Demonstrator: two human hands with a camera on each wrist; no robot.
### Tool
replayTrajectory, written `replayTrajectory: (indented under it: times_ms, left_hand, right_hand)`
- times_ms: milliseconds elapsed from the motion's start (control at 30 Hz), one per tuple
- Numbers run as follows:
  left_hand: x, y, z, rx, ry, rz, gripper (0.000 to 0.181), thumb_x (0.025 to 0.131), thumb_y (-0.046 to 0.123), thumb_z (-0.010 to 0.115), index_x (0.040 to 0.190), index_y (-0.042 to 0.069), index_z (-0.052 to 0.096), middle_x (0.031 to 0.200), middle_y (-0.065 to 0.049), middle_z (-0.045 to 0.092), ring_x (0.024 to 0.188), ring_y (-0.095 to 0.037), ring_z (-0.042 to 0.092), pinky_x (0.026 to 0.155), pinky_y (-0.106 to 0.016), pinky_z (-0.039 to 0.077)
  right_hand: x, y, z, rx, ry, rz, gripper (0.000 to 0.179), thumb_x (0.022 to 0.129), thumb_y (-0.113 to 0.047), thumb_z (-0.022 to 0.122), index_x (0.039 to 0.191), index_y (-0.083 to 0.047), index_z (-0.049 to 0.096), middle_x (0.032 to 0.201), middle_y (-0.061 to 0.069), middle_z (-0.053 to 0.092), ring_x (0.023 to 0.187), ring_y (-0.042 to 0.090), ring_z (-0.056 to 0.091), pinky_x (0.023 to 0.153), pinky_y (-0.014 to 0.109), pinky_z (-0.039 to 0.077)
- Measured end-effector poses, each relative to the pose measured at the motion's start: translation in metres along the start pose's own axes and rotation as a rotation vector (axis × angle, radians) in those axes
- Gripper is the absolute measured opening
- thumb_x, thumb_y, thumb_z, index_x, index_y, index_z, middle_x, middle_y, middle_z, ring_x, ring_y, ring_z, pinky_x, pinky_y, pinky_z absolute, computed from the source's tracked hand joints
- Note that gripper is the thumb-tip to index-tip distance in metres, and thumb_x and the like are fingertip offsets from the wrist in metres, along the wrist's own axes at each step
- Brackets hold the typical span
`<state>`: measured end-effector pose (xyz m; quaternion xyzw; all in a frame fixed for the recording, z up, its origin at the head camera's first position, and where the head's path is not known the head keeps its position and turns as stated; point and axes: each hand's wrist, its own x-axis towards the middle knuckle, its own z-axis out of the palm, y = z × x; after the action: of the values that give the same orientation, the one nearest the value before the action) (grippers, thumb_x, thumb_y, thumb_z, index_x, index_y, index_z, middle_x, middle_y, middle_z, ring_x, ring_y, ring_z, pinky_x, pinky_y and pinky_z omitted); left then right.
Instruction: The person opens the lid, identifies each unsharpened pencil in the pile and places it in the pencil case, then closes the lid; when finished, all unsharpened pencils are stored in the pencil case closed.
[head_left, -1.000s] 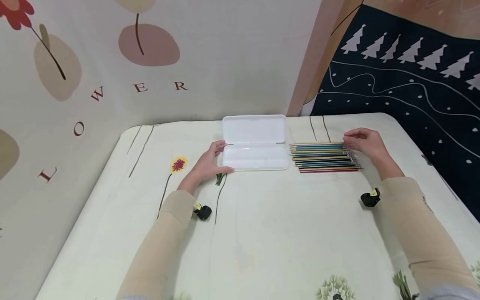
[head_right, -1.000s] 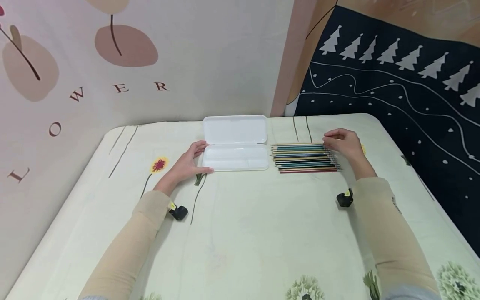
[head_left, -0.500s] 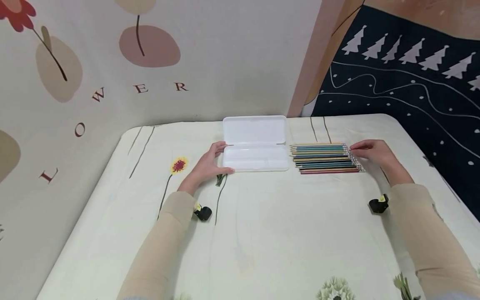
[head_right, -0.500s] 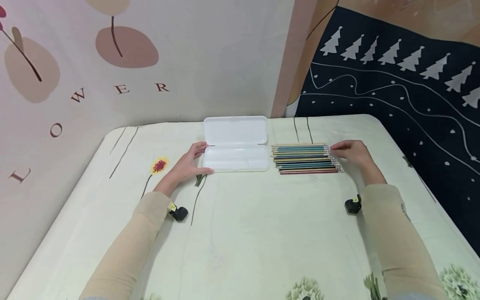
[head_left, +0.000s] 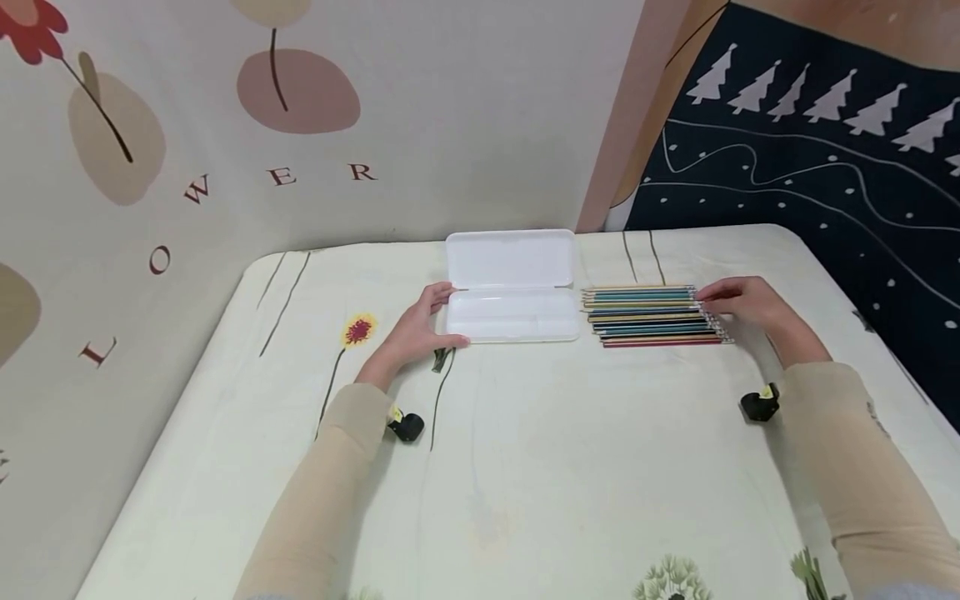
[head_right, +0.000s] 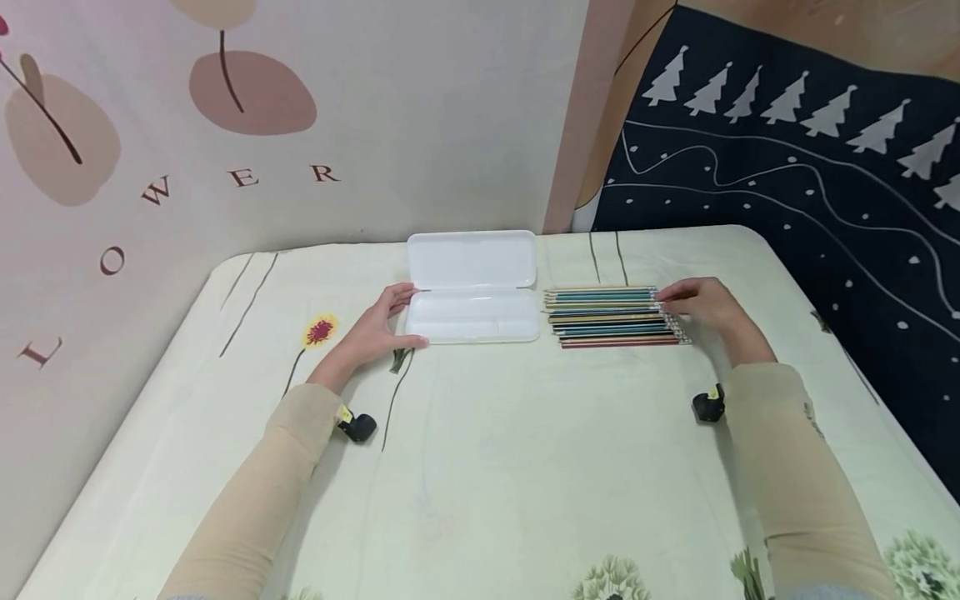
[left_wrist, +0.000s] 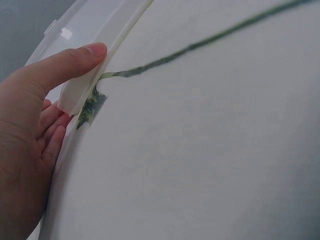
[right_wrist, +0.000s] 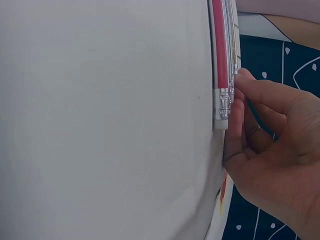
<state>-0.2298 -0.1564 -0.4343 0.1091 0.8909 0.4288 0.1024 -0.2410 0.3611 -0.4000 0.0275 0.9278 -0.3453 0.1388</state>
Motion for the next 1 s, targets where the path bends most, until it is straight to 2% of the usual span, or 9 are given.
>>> replayTrajectory:
  times_ms: [200, 300, 433, 600, 833, 1000]
  left_hand:
    - [0.001, -0.0014, 0.0002, 0.006, -0.008, 0.0, 0.102, 0.077, 0.033, 0.087, 0.155, 0.019, 0.023, 0.162, -0.005, 0.035, 0.148, -0.028, 0.035, 0.126, -0.043, 0.028]
    - [0.0003, -0.0006, -0.0012, 0.003, -0.006, -0.005, 0.102, 0.076, 0.032, 0.087, 0.155, 0.019, 0.023, 0.161, -0.005, 0.035, 0.148, -0.028, 0.035, 0.126, -0.043, 0.028]
    - [-0.0003, 0.0, -0.0025, -0.002, -0.003, -0.007, 0.102, 0.076, 0.031, 0.087, 0.155, 0.018, 0.024, 0.161, -0.005, 0.035, 0.148, -0.028, 0.035, 0.126, -0.042, 0.028]
    - [-0.001, 0.0012, -0.0015, -0.008, -0.003, 0.0, 0.102, 0.076, 0.029, 0.087, 0.154, 0.017, 0.024, 0.161, -0.006, 0.036, 0.148, -0.028, 0.035, 0.126, -0.042, 0.028]
    - [-0.0002, 0.0015, 0.0003, -0.015, -0.008, 0.007, 0.102, 0.077, 0.03, 0.087, 0.155, 0.017, 0.024, 0.161, -0.006, 0.035, 0.148, -0.028, 0.035, 0.126, -0.041, 0.028]
    - [0.0, 0.001, 0.0005, -0.018, -0.006, 0.011, 0.101, 0.077, 0.028, 0.087, 0.155, 0.016, 0.023, 0.161, -0.008, 0.036, 0.148, -0.029, 0.036, 0.126, -0.041, 0.027]
  right_hand:
    - [-0.002, -0.0021, -0.0024, -0.029, -0.052, 0.008, 0.041, 0.102, -0.02, 0.054, 0.133, 0.006, 0.056, 0.138, 0.031, 0.048, 0.116, 0.033, 0.046, 0.095, 0.041, 0.044]
    - [0.0009, -0.0024, -0.0007, -0.027, -0.036, 0.009, 0.04, 0.102, -0.022, 0.056, 0.132, 0.005, 0.059, 0.136, 0.029, 0.051, 0.11, 0.029, 0.048, 0.088, 0.033, 0.047]
    - [0.0042, -0.0054, 0.001, -0.031, -0.019, 0.01, 0.04, 0.101, -0.023, 0.057, 0.13, 0.005, 0.061, 0.132, 0.029, 0.054, 0.102, 0.025, 0.049, 0.077, 0.022, 0.043]
    - [0.0034, -0.0087, -0.0002, -0.044, -0.03, 0.014, 0.039, 0.101, -0.021, 0.056, 0.129, 0.007, 0.059, 0.133, 0.031, 0.052, 0.104, 0.029, 0.05, 0.077, 0.021, 0.042]
    - [0.0017, -0.0067, -0.0015, -0.063, -0.055, 0.006, 0.038, 0.103, -0.02, 0.054, 0.128, 0.008, 0.058, 0.128, 0.03, 0.053, 0.1, 0.028, 0.048, 0.073, 0.021, 0.044]
    - [-0.0023, -0.0057, -0.0009, -0.009, -0.037, 0.029, 0.043, 0.103, -0.028, 0.053, 0.132, 0.004, 0.056, 0.133, 0.026, 0.05, 0.106, 0.029, 0.043, 0.077, 0.026, 0.041]
